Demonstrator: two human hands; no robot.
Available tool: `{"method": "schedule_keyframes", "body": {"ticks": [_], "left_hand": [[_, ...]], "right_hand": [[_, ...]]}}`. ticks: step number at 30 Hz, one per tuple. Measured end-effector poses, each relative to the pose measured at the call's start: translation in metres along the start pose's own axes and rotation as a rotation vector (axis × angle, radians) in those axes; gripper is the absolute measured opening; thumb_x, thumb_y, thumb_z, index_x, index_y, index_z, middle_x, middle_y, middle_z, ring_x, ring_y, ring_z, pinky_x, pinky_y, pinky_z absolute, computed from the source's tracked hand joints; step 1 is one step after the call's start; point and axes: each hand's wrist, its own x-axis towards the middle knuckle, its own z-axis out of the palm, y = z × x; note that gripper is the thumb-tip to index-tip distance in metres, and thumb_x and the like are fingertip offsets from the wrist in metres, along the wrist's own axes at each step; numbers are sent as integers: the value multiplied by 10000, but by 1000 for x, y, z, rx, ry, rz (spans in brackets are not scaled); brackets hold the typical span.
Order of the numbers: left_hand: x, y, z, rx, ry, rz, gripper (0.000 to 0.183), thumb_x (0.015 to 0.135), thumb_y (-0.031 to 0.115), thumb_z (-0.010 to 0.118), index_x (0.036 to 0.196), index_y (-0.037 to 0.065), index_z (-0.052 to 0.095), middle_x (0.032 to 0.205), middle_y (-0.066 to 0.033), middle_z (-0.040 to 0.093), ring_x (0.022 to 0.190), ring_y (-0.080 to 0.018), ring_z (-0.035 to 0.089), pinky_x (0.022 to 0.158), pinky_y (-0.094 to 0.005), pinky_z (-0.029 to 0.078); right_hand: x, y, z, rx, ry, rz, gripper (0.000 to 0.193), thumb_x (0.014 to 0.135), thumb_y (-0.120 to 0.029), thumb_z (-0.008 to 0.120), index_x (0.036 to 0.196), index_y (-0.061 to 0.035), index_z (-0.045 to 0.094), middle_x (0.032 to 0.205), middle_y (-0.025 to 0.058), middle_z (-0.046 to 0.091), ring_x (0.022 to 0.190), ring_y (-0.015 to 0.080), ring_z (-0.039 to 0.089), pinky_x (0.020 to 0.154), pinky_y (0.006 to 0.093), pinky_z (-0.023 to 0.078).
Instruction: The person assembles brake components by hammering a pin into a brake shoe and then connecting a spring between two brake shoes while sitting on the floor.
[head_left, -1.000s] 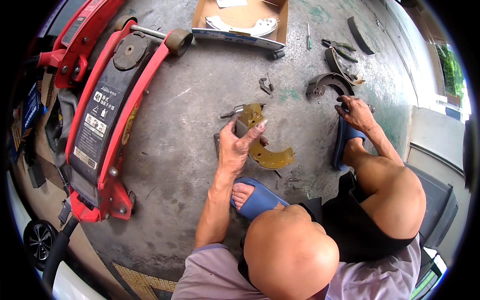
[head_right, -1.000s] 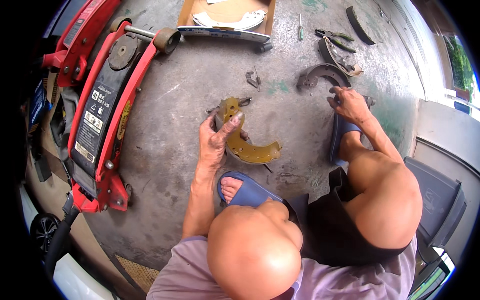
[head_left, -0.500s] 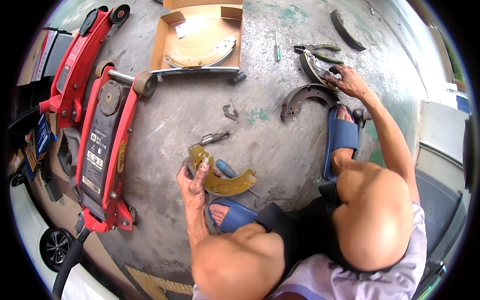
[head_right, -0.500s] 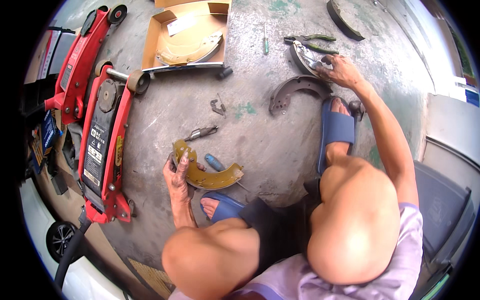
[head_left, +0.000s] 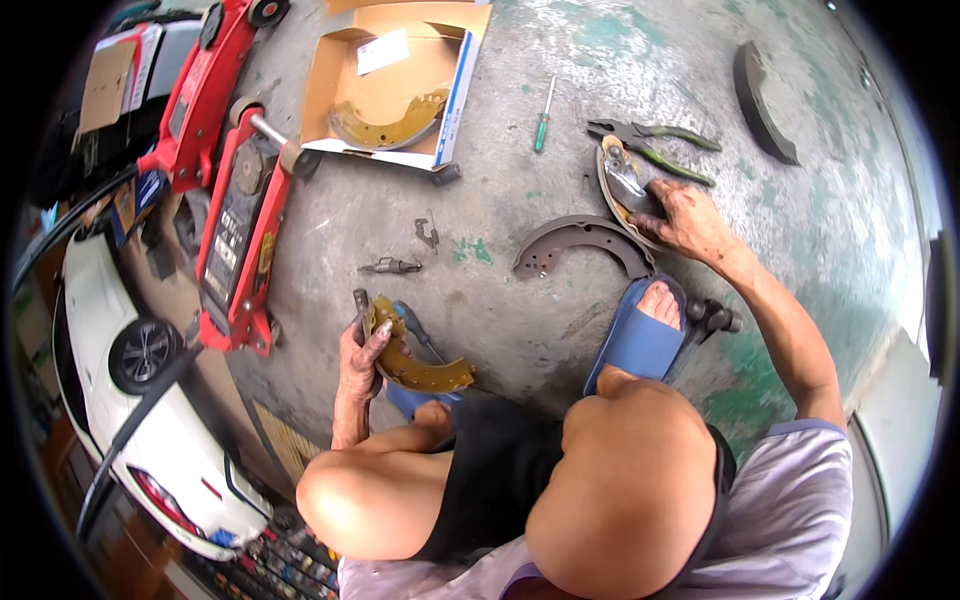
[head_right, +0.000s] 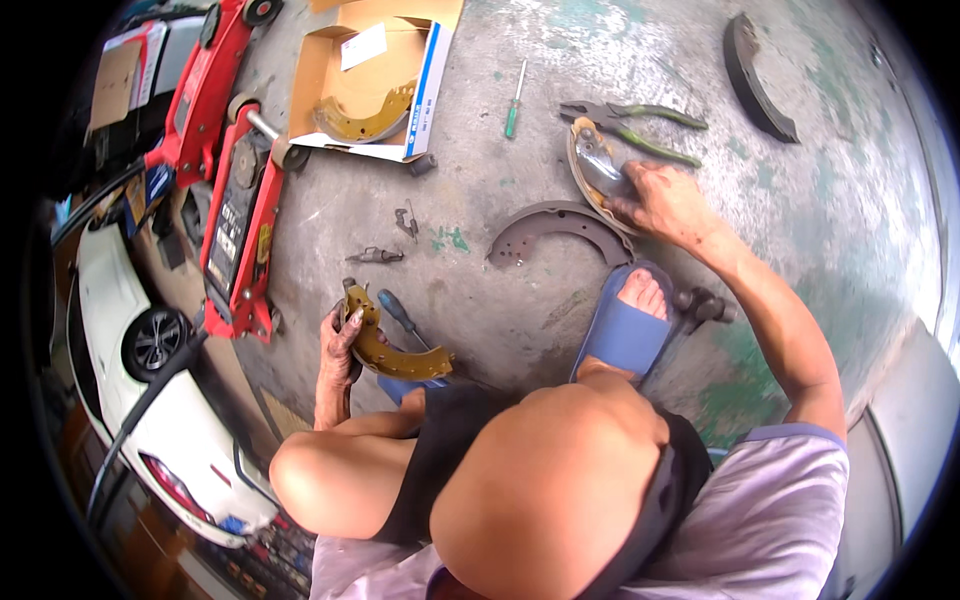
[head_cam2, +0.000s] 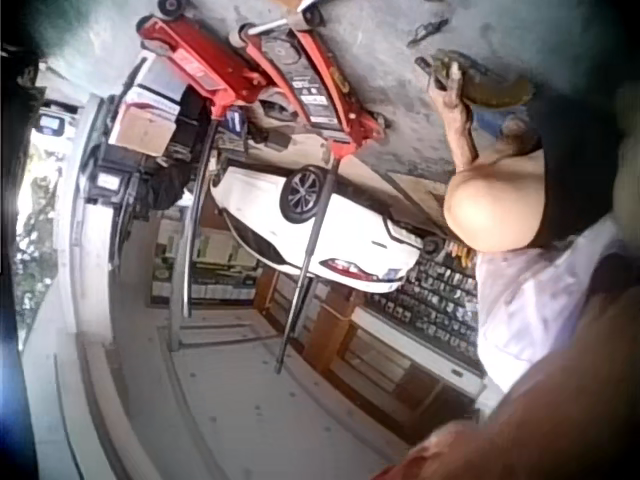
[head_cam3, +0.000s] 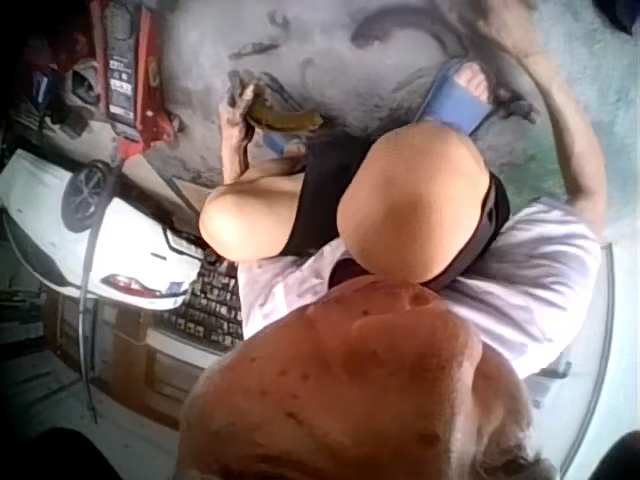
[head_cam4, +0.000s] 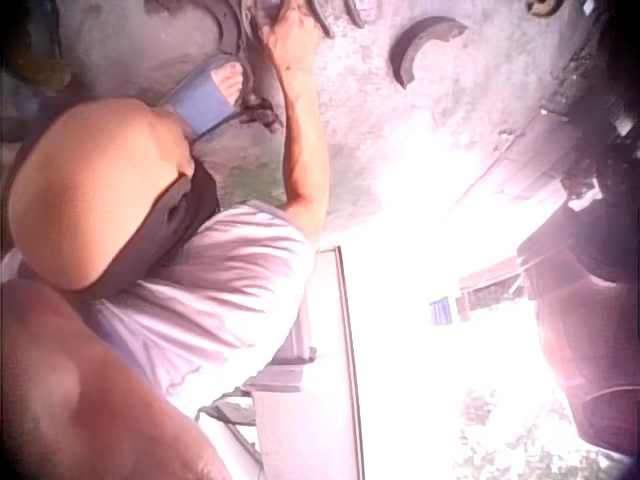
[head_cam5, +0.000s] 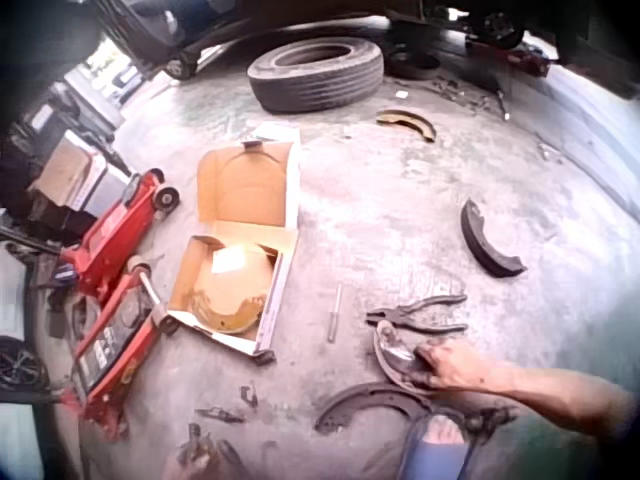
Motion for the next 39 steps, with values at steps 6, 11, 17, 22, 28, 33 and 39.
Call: {"method": "schedule_keyframes", "body": {"ticks": [6,11,17,22,28,33,39], "left_hand": [[-34,39,88,-70,26,-34,498,845,302,759,1153,-33,555,889,-124,634,668,-222,655,619,-367,583],[-1,39,164,-69,-325,-52,530,843,294,772,1195,-43,563,891,-115,655,695,-196,661,638,-352,568],[30,50,176,-25,-338,158,451,864,222,787,1186,-33,604,932,-89,666,686,-163,649,616,-317,558],[32,31,172,-22,-493,152,499,842,315,828,1171,-11,642,888,-37,679,626,-95,614,559,-273,524],[25,25,154,99,-560,359,571,820,376,840,1190,-10,640,869,-29,668,712,-78,600,618,-273,506],[27,21,124,13,-549,326,653,799,426,847,1213,-31,633,918,-67,687,808,-104,611,733,-289,515],[40,5,91,30,-351,388,692,792,472,839,1209,-41,634,1028,-104,719,968,-140,629,876,-306,511]], "right_hand": [[0,9,-7,36,-54,14,427,872,-404,711,987,-1,627,889,231,683,874,418,675,775,501,524],[-11,14,-5,22,41,7,416,853,-371,739,984,6,620,890,235,682,851,432,668,758,500,518],[-6,-7,5,23,121,16,340,866,-291,729,949,18,613,924,238,673,863,442,653,777,505,505],[-19,-27,10,-163,275,16,384,905,-298,701,1097,30,646,1021,225,662,960,411,636,843,481,498],[-28,-56,-2,-304,295,-107,428,911,-275,699,1236,-10,618,1171,201,613,1063,410,577,949,491,453],[-8,-101,11,-318,187,-244,471,872,-241,734,1276,-43,594,1193,173,598,1087,381,555,961,491,428],[55,-169,20,-163,48,-319,437,825,-133,739,1231,-35,610,1141,179,622,1027,376,581,936,456,449]]}}
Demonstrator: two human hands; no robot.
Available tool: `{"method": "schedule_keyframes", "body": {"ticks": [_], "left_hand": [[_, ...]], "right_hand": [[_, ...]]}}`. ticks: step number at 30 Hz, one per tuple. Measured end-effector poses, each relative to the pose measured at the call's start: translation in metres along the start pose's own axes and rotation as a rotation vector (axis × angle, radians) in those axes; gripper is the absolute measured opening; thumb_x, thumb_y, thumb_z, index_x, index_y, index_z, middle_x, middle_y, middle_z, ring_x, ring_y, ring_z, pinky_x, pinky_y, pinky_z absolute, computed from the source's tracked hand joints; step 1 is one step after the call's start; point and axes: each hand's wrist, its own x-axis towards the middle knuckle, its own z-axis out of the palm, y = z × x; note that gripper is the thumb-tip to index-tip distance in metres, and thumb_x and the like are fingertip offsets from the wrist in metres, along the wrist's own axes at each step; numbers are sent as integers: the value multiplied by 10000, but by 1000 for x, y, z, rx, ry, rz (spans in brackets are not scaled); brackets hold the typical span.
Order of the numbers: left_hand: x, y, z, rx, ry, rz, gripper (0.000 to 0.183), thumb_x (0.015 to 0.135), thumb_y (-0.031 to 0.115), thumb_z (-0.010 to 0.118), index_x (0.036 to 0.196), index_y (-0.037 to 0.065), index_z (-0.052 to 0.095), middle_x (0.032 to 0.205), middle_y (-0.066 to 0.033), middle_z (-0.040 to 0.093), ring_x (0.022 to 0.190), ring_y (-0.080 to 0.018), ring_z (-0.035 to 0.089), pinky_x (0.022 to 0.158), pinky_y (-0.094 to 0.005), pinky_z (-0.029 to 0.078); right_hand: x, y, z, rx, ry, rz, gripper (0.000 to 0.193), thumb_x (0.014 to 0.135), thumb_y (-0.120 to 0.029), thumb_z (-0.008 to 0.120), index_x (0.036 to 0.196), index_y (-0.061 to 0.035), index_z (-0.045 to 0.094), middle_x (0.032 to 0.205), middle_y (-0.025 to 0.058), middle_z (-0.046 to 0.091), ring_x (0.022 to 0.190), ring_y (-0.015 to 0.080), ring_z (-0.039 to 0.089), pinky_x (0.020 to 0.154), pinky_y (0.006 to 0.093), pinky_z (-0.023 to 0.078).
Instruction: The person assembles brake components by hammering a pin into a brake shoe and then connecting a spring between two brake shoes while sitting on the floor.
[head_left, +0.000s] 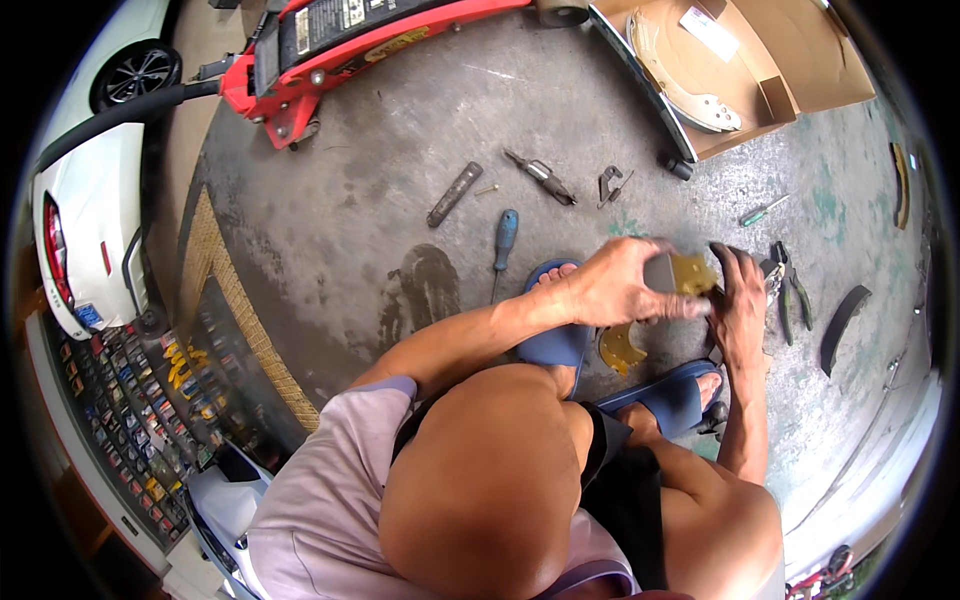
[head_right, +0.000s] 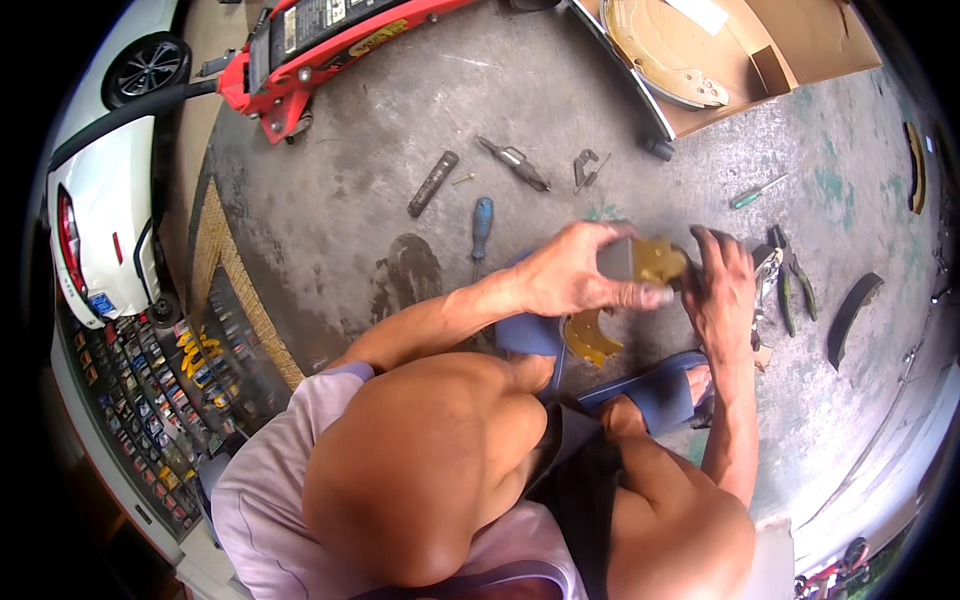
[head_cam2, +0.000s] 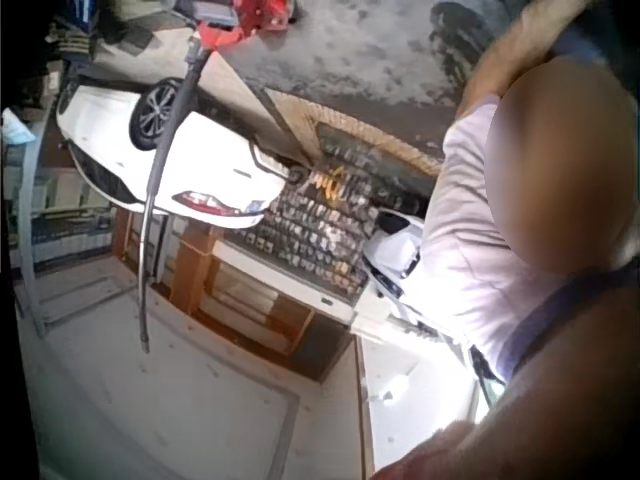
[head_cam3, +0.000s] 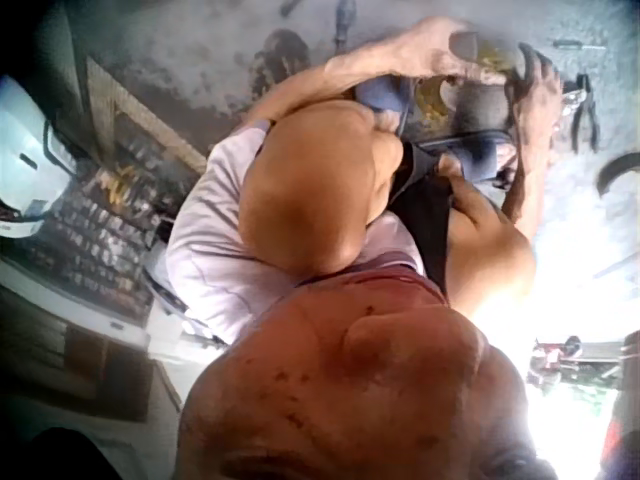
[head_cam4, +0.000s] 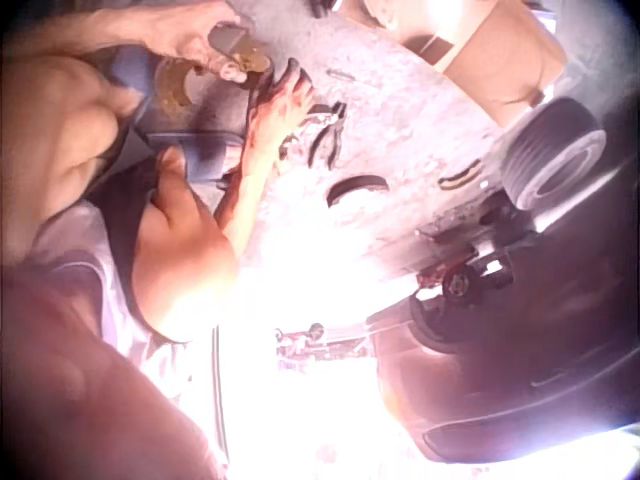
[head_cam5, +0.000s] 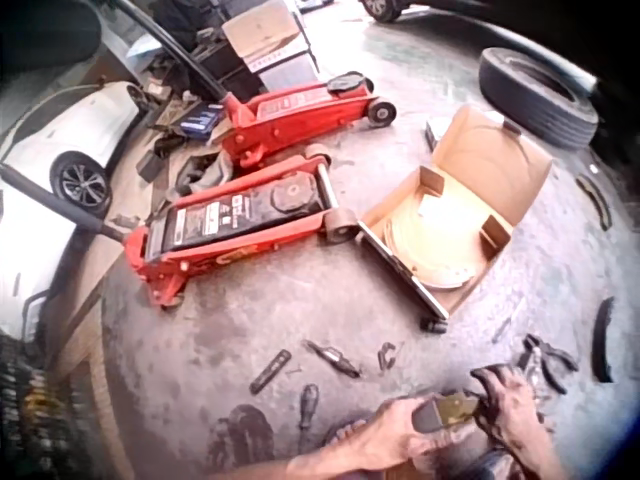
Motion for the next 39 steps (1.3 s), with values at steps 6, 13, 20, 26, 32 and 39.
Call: {"method": "schedule_keyframes", "body": {"ticks": [6,13,20,26,32,39], "left_hand": [[5,-19,-21,-443,50,-136,494,852,304,822,1165,-28,634,883,-31,668,669,-103,616,629,-269,525],[-15,-45,-34,-594,65,-210,507,827,216,840,1196,-26,591,970,-72,697,834,-130,661,684,-283,569],[-27,-47,-1,-485,278,-234,581,842,372,820,1154,-59,588,904,-80,656,701,-161,664,652,-306,550],[-38,-68,18,-559,371,-335,543,888,395,758,1174,-26,570,931,-107,654,723,-215,681,687,-372,588],[-20,-85,8,-529,359,-327,595,878,491,735,1157,-8,569,927,-100,652,771,-212,687,699,-373,592],[-14,-95,-9,-537,330,-336,698,810,528,776,1148,-45,564,951,-107,662,789,-205,695,721,-364,600]], "right_hand": [[19,2,10,-52,-135,67,460,881,-300,722,1247,-41,620,1114,173,640,1033,369,597,926,442,461],[-17,15,30,-209,-294,-2,736,792,-405,773,1403,-86,513,1190,150,597,1084,353,568,953,453,446],[-39,39,26,-358,-210,-106,682,758,-104,711,1407,-86,502,1181,135,572,1060,333,573,901,435,488],[-33,54,24,-275,-197,-178,572,748,29,588,1315,-37,552,1028,148,576,938,340,618,753,422,556],[-26,51,16,-186,-62,-75,527,747,4,606,1267,-81,600,979,151,588,848,342,650,678,439,565],[-5,50,23,-322,-15,280,303,800,-75,623,1102,-60,615,951,154,623,799,343,701,645,475,570]]}}
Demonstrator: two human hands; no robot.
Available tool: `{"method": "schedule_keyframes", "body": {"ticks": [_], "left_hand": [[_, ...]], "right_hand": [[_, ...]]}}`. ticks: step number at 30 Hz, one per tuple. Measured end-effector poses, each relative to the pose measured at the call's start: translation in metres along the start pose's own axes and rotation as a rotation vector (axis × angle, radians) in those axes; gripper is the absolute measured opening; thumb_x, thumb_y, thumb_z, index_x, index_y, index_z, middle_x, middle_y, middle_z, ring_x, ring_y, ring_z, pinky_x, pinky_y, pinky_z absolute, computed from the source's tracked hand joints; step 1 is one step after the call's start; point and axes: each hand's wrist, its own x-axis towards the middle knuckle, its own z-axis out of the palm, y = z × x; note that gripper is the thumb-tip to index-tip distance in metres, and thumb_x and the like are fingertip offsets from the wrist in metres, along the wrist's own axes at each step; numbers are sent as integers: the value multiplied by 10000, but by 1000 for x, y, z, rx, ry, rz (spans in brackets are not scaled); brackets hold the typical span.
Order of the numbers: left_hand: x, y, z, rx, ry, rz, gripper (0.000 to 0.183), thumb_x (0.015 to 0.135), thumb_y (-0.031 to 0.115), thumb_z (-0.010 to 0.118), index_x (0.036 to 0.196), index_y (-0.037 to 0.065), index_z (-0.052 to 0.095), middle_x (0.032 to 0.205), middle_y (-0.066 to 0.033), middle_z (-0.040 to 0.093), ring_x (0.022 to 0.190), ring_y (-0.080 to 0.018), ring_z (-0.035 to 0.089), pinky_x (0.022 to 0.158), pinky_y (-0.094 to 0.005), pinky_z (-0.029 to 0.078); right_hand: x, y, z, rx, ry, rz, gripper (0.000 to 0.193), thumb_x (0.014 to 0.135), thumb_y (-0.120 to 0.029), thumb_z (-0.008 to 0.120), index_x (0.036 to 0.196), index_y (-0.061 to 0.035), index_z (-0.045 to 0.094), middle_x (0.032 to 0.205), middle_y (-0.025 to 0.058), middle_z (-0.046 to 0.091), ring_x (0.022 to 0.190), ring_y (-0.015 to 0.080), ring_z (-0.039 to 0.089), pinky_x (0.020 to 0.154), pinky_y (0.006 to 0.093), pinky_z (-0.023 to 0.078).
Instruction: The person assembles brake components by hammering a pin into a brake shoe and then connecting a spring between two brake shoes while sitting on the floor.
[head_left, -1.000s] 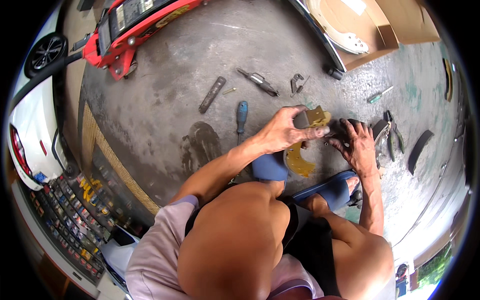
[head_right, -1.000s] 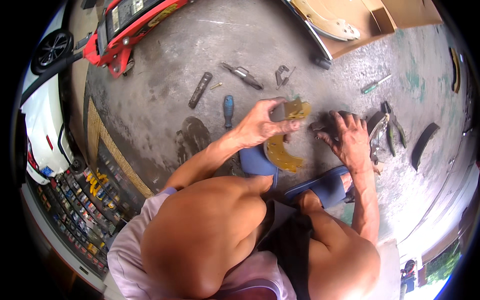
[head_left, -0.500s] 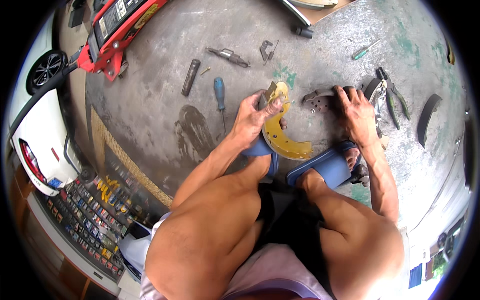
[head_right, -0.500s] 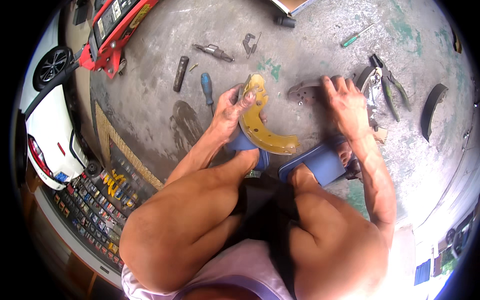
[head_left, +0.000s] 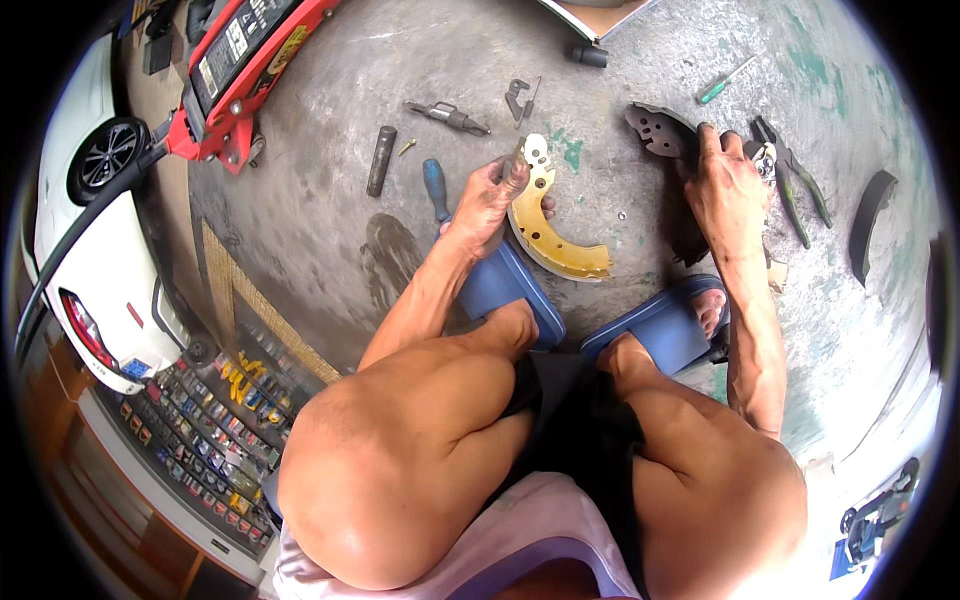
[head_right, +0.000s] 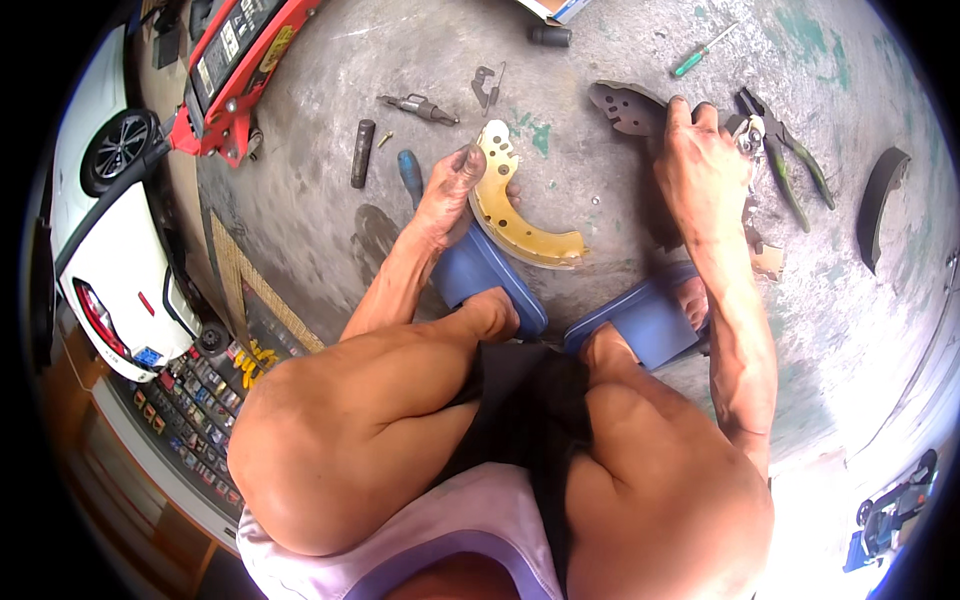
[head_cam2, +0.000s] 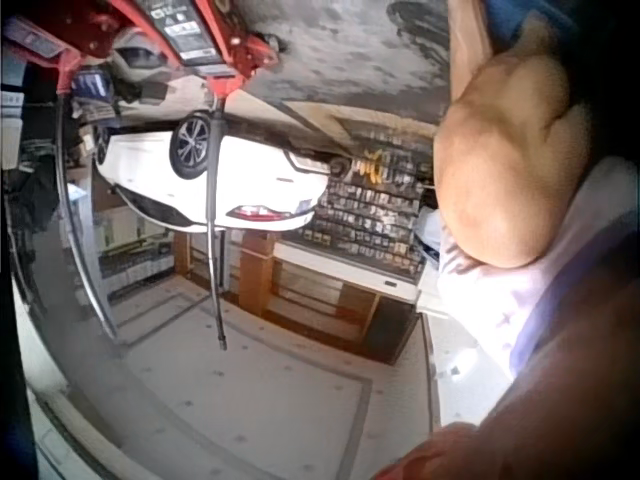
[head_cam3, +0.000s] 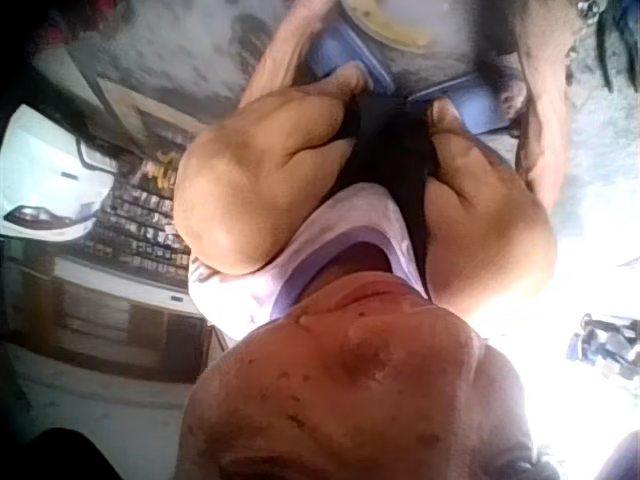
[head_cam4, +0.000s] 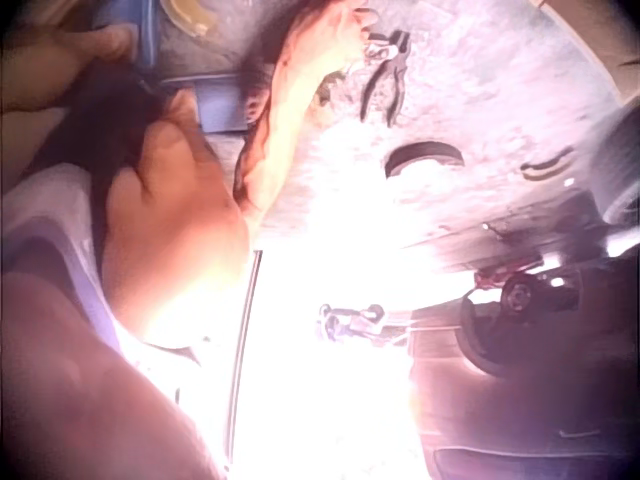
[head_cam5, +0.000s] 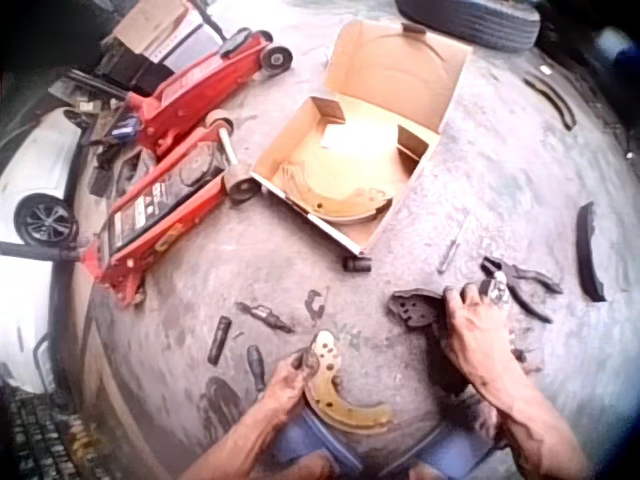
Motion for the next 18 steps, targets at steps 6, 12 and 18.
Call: {"method": "schedule_keyframes", "body": {"ticks": [6,12,18], "left_hand": [[5,0,-10,62,26,6,695,837,533,756,1152,-61,584,976,-119,668,819,-197,687,749,-346,588],[13,-7,-21,475,131,137,642,920,510,687,1179,-73,625,1002,-146,707,893,-228,689,810,-348,538],[8,15,-20,1027,115,205,658,924,562,634,994,-92,655,857,-311,682,893,-462,690,764,-479,535]], "right_hand": [[0,-3,7,-28,-8,56,329,799,-112,684,1108,-54,587,969,165,631,827,357,703,683,470,575],[0,-9,7,-98,-77,140,519,866,-362,728,1265,-73,566,1095,165,650,924,368,688,751,452,558],[0,-19,1,-103,-86,192,508,858,-363,730,1228,-51,574,1008,175,663,896,377,683,744,464,548]]}}
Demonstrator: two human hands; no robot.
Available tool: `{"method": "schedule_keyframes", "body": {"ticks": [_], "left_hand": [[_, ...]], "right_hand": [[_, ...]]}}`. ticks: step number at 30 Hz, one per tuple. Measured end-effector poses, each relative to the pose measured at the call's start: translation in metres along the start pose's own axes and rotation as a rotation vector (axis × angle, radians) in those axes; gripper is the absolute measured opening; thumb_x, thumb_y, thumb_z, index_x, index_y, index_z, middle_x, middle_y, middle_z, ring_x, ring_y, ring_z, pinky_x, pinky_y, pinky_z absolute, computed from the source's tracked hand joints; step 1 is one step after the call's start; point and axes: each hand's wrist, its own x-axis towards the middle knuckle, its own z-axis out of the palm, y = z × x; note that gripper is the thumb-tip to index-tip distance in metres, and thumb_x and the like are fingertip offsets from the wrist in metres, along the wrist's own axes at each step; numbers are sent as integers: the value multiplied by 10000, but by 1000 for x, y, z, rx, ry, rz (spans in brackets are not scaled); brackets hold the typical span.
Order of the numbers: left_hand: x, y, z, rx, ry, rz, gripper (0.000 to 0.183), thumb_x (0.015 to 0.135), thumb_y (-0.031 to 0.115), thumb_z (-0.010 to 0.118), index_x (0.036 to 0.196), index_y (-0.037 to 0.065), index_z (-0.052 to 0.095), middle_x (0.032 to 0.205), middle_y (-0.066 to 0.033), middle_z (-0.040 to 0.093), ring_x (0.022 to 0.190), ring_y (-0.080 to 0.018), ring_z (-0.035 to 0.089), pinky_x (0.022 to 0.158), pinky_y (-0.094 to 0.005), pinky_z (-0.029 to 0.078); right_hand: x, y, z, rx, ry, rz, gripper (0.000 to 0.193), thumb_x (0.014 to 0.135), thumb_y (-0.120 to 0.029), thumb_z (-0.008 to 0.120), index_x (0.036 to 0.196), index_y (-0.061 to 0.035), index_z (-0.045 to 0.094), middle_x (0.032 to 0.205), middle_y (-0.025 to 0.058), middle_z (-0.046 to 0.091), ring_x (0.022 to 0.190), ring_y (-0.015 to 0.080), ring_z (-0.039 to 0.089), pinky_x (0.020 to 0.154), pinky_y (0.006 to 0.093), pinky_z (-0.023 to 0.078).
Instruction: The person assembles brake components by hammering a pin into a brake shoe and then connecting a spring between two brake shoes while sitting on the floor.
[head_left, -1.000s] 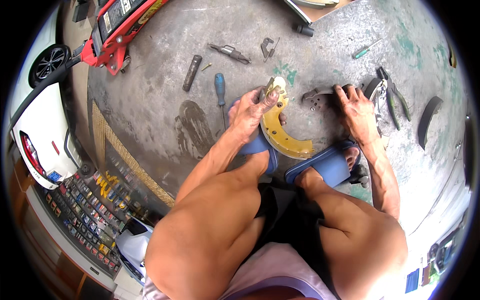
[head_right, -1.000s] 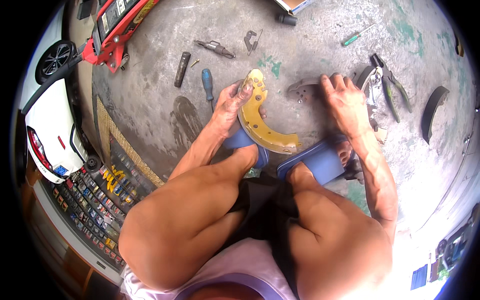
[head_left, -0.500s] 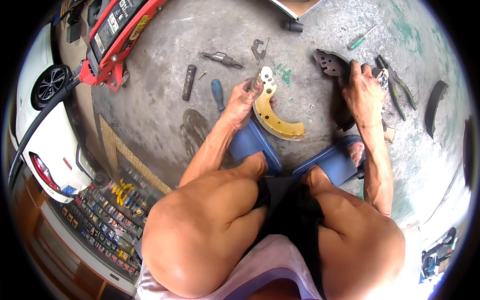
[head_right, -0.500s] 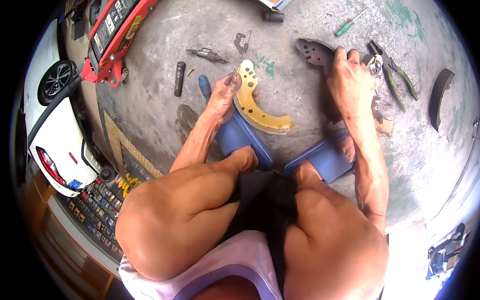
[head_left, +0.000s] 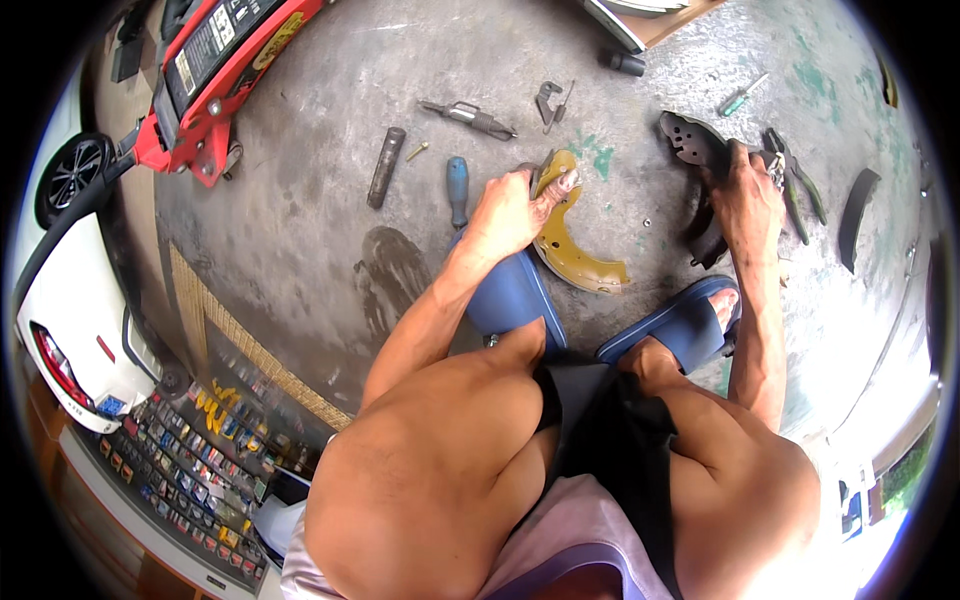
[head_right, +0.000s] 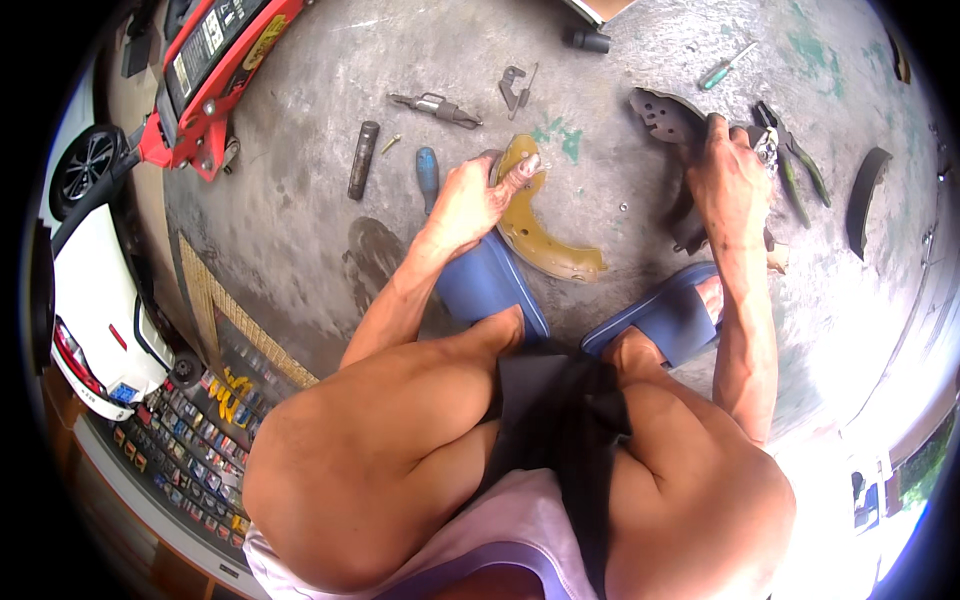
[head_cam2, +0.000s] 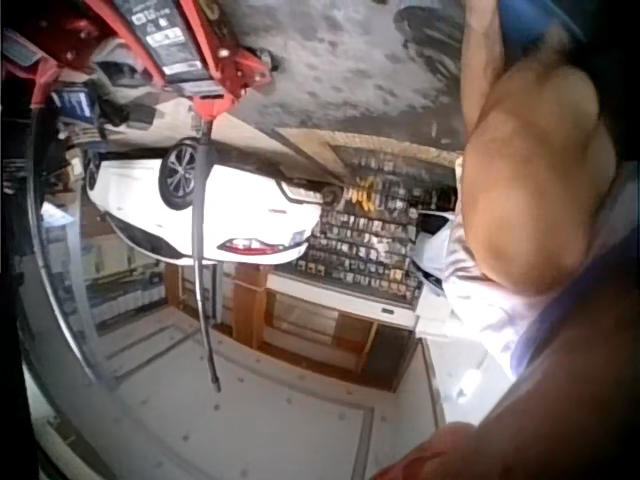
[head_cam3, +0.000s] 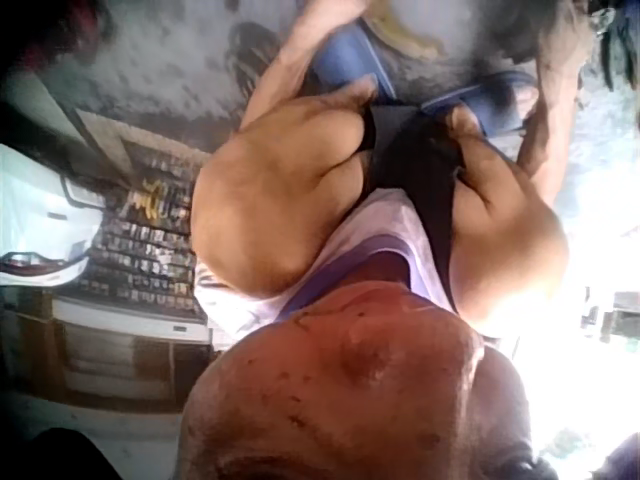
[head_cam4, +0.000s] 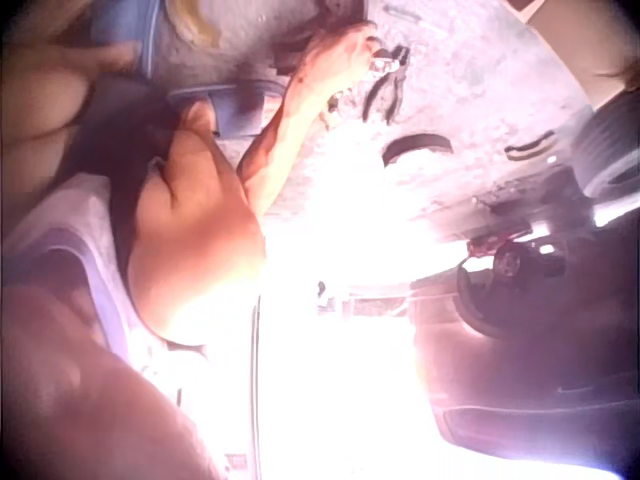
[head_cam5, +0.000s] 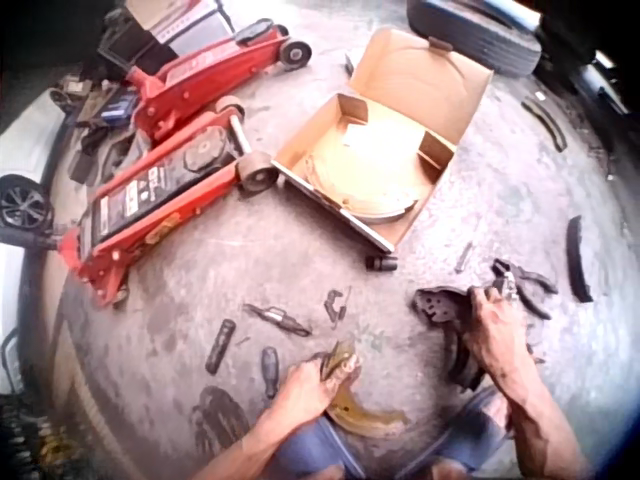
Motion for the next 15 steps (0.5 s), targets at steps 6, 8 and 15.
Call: {"method": "schedule_keyframes", "body": {"ticks": [6,8,15], "left_hand": [[0,21,-8,297,-168,-62,698,922,564,635,982,-131,664,812,-331,668,850,-437,707,761,-485,537],[-2,26,-6,399,-156,-15,703,915,562,637,871,-138,676,767,-348,642,826,-480,683,747,-507,534],[-4,44,7,618,-101,-15,687,879,579,660,779,-100,694,745,-338,639,794,-492,673,728,-535,531]], "right_hand": [[-11,-1,0,113,-37,-22,421,835,-316,741,1075,-12,577,936,190,653,849,390,674,716,472,539],[-18,-2,7,174,-43,-38,414,834,-323,747,1038,-6,576,939,193,656,855,393,675,716,474,543],[-37,17,11,205,93,-80,417,843,-341,749,1034,-14,575,892,184,635,766,364,690,635,459,571]]}}
